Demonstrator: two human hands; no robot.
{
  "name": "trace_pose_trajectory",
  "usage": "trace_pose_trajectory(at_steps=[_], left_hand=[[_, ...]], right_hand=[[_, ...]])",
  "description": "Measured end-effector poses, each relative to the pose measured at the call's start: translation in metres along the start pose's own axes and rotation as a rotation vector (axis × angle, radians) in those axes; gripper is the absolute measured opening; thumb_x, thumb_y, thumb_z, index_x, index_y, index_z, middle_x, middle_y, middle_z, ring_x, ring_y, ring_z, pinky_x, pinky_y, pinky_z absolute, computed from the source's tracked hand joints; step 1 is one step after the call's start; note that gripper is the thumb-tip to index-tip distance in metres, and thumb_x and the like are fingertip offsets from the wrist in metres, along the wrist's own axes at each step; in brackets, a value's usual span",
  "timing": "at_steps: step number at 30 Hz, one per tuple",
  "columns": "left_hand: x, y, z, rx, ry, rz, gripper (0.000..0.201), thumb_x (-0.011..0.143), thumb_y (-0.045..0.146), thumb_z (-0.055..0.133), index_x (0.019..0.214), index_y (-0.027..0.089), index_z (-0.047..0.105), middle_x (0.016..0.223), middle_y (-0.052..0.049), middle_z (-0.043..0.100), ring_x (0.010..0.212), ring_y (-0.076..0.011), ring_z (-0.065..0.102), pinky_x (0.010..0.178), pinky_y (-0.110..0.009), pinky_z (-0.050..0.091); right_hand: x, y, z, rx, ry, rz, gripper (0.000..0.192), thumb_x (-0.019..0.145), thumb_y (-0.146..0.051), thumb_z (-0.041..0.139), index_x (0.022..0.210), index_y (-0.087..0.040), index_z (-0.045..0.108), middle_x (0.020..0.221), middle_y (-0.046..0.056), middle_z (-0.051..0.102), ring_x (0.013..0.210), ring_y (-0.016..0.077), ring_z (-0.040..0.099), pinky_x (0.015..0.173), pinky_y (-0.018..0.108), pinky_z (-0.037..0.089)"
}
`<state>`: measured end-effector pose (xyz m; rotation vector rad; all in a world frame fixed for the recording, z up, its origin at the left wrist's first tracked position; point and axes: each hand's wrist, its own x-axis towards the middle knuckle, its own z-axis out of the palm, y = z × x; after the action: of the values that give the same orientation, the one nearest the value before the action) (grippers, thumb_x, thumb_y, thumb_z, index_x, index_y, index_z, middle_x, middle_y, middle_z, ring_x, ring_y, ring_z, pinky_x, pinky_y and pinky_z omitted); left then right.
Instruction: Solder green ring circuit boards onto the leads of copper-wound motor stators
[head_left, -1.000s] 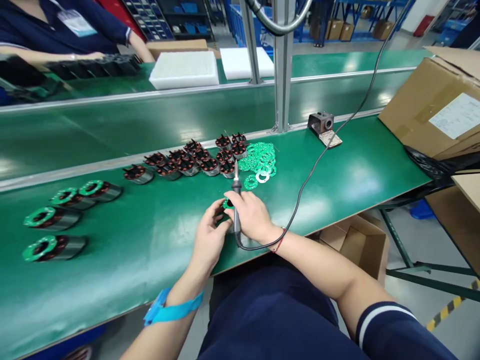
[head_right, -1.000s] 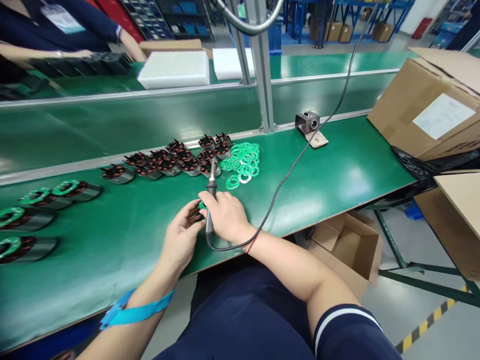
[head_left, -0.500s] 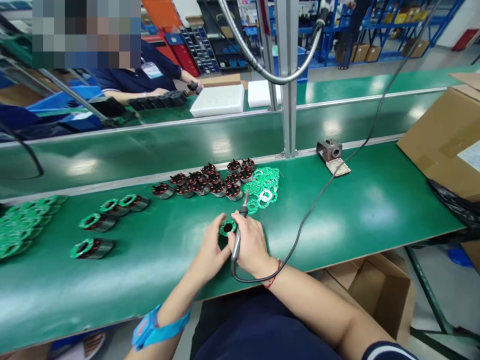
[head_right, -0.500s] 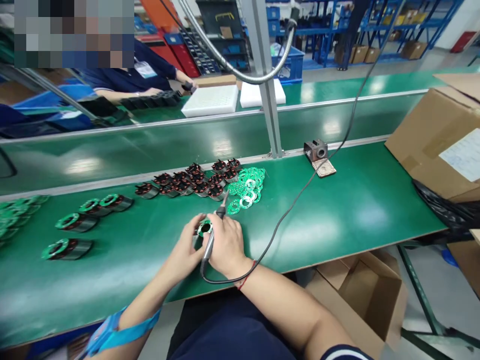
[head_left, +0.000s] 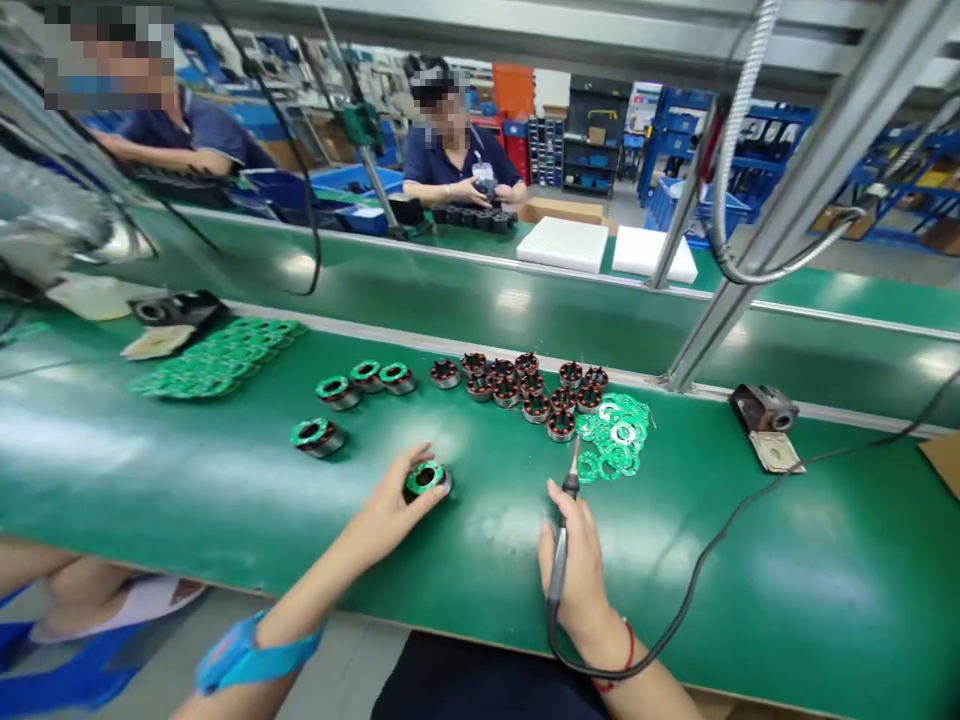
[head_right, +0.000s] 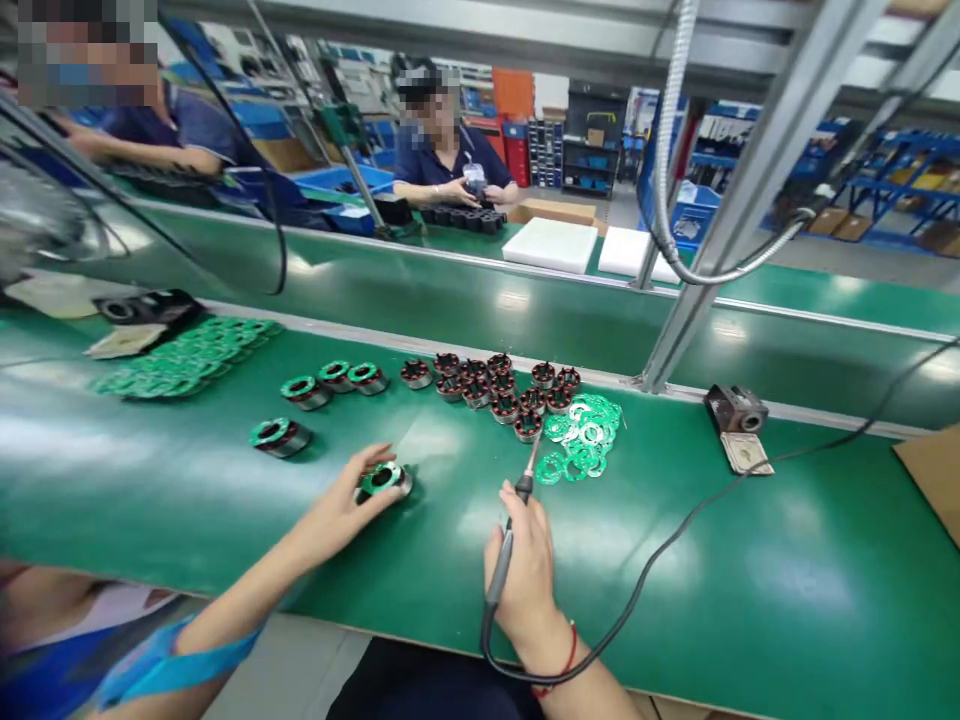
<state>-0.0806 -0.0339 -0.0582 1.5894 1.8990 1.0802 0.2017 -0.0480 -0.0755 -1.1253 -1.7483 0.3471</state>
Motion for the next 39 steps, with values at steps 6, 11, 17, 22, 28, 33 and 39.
trace_pose_trajectory(at_steps=[6,11,17,22,28,33,39], left_hand=[[0.004,-0.014,-0.028,-0.258,0.015,-0.307,0.051,0.079,0.069,0.065,0.096,0.022,0.075,0.102,-0.012,0.079,0.092,-0.0299,0.071,0.075,-0.037,0.058],[0.007,0.001,-0.032,-0.36,-0.097,-0.384,0.04,0.072,0.061,0.072,0.082,0.023,0.072,0.063,-0.001,0.063,0.058,-0.0184,0.053,0.055,-0.029,0.047],[0.016,0.023,-0.039,-0.269,-0.2,-0.442,0.034,0.067,0.058,0.063,0.068,0.023,0.063,0.056,0.002,0.053,0.053,-0.016,0.044,0.052,-0.029,0.036],[0.016,0.033,-0.039,-0.179,-0.195,-0.465,0.03,0.069,0.053,0.056,0.066,0.023,0.06,0.055,0.004,0.047,0.051,-0.0128,0.034,0.052,-0.028,0.026],[0.02,0.027,-0.035,-0.263,-0.201,-0.491,0.027,0.068,0.05,0.057,0.065,0.023,0.06,0.054,0.003,0.046,0.055,-0.0139,0.036,0.052,-0.027,0.029],[0.019,0.018,-0.037,-0.26,-0.137,-0.483,0.03,0.073,0.051,0.061,0.076,0.021,0.063,0.059,0.001,0.051,0.057,-0.0154,0.044,0.052,-0.027,0.037],[-0.005,0.018,-0.028,-0.036,-0.004,-0.145,0.061,0.074,0.06,0.071,0.123,0.024,0.062,0.128,-0.013,0.066,0.114,-0.033,0.06,0.097,-0.047,0.052]], right_hand=[[0.006,0.005,-0.009,-0.09,-0.026,-0.004,0.044,0.096,-0.014,0.054,0.138,-0.024,0.058,0.126,0.011,0.077,0.115,0.0256,0.075,0.092,0.045,0.067],[0.013,0.005,-0.014,-0.095,-0.057,-0.065,0.042,0.096,-0.011,0.053,0.136,-0.025,0.056,0.125,0.012,0.077,0.117,0.0243,0.075,0.091,0.044,0.066],[0.016,0.005,-0.016,-0.081,-0.065,-0.061,0.038,0.096,-0.011,0.054,0.132,-0.025,0.054,0.124,0.014,0.077,0.116,0.0244,0.074,0.092,0.046,0.065],[0.017,0.004,-0.016,-0.068,-0.096,-0.032,0.036,0.097,-0.012,0.053,0.131,-0.024,0.055,0.123,0.013,0.077,0.113,0.024,0.075,0.09,0.045,0.065],[0.014,0.002,-0.017,-0.05,-0.13,-0.038,0.04,0.097,-0.013,0.052,0.135,-0.026,0.054,0.124,0.012,0.077,0.11,0.0251,0.075,0.089,0.047,0.065],[0.011,0.002,-0.019,0.042,-0.131,-0.088,0.046,0.097,-0.01,0.052,0.14,-0.026,0.052,0.126,0.012,0.076,0.119,0.0253,0.073,0.092,0.045,0.065],[0.012,-0.002,-0.021,0.061,-0.101,-0.093,0.045,0.096,-0.009,0.052,0.138,-0.025,0.055,0.125,0.011,0.077,0.116,0.0249,0.074,0.091,0.045,0.066]])
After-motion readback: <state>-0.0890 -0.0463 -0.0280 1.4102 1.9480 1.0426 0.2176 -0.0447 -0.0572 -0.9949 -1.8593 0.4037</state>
